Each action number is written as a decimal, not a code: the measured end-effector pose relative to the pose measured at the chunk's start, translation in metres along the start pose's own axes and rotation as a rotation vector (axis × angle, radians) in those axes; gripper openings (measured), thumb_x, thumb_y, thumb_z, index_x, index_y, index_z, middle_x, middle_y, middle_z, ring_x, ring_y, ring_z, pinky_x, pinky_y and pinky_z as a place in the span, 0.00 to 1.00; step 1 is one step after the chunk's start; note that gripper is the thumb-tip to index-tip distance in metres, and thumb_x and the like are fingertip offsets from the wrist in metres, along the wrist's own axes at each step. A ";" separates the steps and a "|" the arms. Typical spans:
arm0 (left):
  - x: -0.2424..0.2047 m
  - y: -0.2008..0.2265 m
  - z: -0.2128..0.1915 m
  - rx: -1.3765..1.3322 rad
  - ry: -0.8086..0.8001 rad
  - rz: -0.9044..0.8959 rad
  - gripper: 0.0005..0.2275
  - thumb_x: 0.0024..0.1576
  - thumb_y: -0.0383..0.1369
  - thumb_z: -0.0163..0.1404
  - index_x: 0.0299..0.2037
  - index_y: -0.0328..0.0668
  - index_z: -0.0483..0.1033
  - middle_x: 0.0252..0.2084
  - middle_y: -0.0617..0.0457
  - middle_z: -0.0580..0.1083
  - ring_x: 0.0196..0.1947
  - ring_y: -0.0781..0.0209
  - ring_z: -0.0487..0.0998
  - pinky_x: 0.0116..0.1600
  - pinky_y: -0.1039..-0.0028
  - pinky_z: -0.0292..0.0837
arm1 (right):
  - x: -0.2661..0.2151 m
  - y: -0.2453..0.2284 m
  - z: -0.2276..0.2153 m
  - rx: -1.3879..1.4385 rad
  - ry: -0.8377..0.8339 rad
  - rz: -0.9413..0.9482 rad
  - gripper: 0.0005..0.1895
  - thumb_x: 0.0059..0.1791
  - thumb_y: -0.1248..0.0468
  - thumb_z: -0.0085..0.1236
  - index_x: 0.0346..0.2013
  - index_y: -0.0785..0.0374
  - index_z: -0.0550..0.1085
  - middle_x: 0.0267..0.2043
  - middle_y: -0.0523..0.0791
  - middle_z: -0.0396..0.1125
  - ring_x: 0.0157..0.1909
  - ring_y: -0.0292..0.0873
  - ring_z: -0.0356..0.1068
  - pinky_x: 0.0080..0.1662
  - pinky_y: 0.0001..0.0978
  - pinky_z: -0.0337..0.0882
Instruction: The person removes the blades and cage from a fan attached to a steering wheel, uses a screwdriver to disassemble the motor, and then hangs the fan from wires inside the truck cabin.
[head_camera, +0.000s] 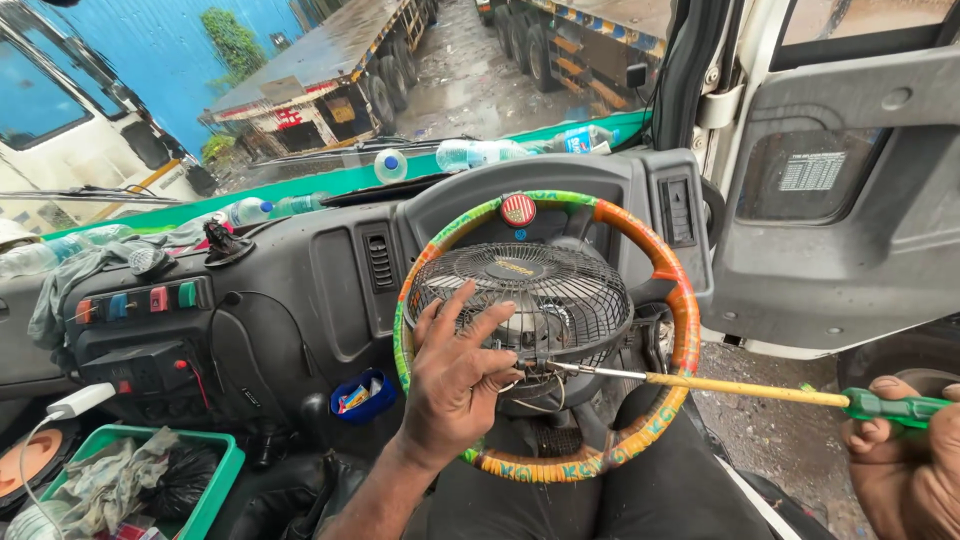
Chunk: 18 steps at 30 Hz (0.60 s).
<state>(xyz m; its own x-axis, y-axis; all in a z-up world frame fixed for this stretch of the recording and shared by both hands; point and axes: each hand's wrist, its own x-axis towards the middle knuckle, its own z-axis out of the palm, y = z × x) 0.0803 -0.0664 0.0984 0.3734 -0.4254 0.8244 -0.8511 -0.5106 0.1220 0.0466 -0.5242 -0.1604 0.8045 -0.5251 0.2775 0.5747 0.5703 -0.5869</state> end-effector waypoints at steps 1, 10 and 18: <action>0.000 0.000 0.000 0.002 -0.001 -0.001 0.09 0.53 0.32 0.63 0.39 0.50 0.74 0.59 0.49 0.77 0.72 0.36 0.66 0.73 0.48 0.51 | 0.001 0.000 -0.006 -0.015 0.001 0.007 0.14 0.67 0.50 0.44 0.58 0.55 0.63 0.53 0.44 0.62 0.43 0.34 0.63 0.47 0.32 0.63; 0.001 -0.004 -0.002 0.006 0.001 -0.007 0.08 0.56 0.32 0.61 0.40 0.50 0.74 0.60 0.50 0.77 0.72 0.36 0.65 0.74 0.48 0.50 | -0.007 -0.009 0.020 0.126 -0.081 0.010 0.14 0.67 0.54 0.44 0.52 0.63 0.68 0.48 0.45 0.61 0.41 0.37 0.61 0.48 0.34 0.62; 0.008 -0.007 -0.009 -0.004 -0.006 -0.017 0.08 0.56 0.32 0.61 0.41 0.47 0.73 0.59 0.48 0.77 0.71 0.37 0.68 0.74 0.45 0.52 | -0.027 -0.016 0.049 0.220 -0.028 0.009 0.08 0.68 0.61 0.42 0.54 0.63 0.66 0.49 0.50 0.65 0.42 0.40 0.62 0.48 0.36 0.63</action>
<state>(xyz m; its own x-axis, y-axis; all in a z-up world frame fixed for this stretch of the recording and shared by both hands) 0.0865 -0.0596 0.1092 0.3903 -0.4209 0.8188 -0.8459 -0.5151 0.1384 0.0232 -0.4888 -0.1212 0.8117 -0.5035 0.2961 0.5841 0.7004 -0.4102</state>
